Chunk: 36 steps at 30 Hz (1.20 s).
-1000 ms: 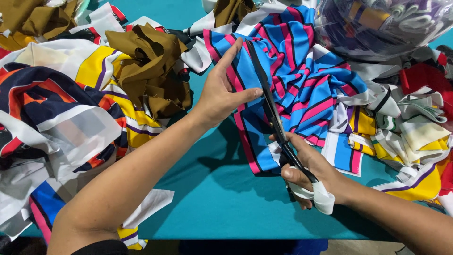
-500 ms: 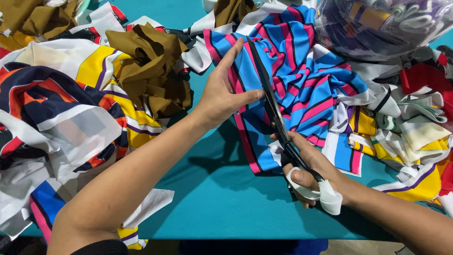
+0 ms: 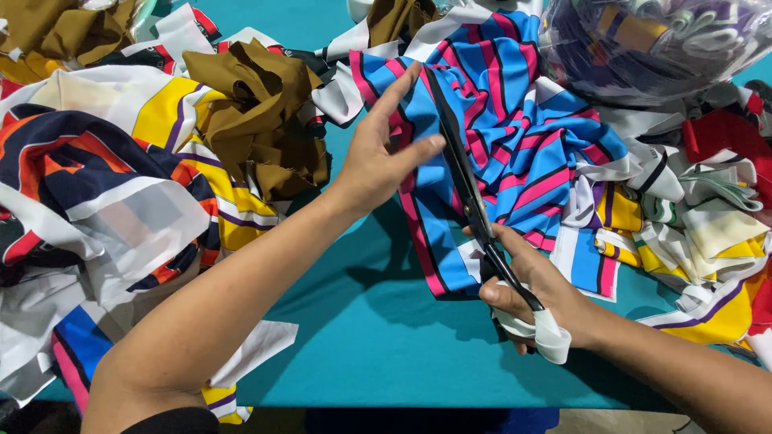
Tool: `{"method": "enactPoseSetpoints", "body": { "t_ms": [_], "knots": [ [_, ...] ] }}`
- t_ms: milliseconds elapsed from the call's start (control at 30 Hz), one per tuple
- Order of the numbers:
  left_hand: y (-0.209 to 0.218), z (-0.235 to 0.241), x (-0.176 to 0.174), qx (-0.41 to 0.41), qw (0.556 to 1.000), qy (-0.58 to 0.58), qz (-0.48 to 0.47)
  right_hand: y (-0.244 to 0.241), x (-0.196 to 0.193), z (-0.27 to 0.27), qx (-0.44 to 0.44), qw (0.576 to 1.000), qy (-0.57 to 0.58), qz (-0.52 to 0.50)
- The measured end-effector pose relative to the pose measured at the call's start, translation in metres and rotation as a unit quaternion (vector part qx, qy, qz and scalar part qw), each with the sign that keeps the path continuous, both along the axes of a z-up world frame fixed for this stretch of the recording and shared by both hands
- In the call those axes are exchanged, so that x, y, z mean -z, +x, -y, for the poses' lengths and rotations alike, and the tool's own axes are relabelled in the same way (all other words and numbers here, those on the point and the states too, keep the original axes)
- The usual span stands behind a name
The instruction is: Cutting long strips of fabric from various colorful scraps using large fabric shears.
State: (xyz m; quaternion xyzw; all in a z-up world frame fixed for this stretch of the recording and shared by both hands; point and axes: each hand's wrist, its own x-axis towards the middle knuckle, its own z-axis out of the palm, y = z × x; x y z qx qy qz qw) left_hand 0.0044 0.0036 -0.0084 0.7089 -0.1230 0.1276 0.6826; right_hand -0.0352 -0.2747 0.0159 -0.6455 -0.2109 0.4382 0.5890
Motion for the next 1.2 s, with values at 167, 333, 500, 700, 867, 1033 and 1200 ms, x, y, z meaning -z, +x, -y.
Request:
{"method": "enactPoseSetpoints", "body": {
  "t_ms": [167, 333, 500, 700, 867, 1033, 1200],
  "knots": [
    [0.002, -0.009, -0.007, -0.001, 0.999, -0.043, 0.017, 0.000, -0.001, -0.002, 0.008, 0.997, -0.048, 0.055],
    [0.004, -0.012, -0.007, -0.028, 0.998, 0.022, 0.043, 0.004, 0.012, 0.004, 0.016, 0.992, -0.059, 0.107],
    [-0.001, -0.007, -0.012, 0.009, 1.000, 0.000, 0.007, 0.002, 0.007, 0.003, -0.035, 0.996, 0.081, 0.007],
    [0.000, -0.007, -0.008, 0.016, 1.000, 0.003, 0.000, 0.001, 0.006, 0.003, -0.035, 0.996, 0.084, 0.014],
    [-0.001, -0.007, -0.009, 0.018, 1.000, 0.007, 0.008, -0.001, 0.012, 0.004, 0.030, 0.990, -0.063, 0.126],
    [-0.001, -0.007, -0.008, 0.025, 1.000, -0.001, 0.012, -0.001, 0.009, 0.003, 0.016, 0.995, -0.018, 0.101],
    [0.003, -0.009, -0.005, 0.037, 0.999, -0.017, 0.026, -0.001, 0.003, 0.001, 0.007, 0.992, -0.052, 0.111]
  ]
}}
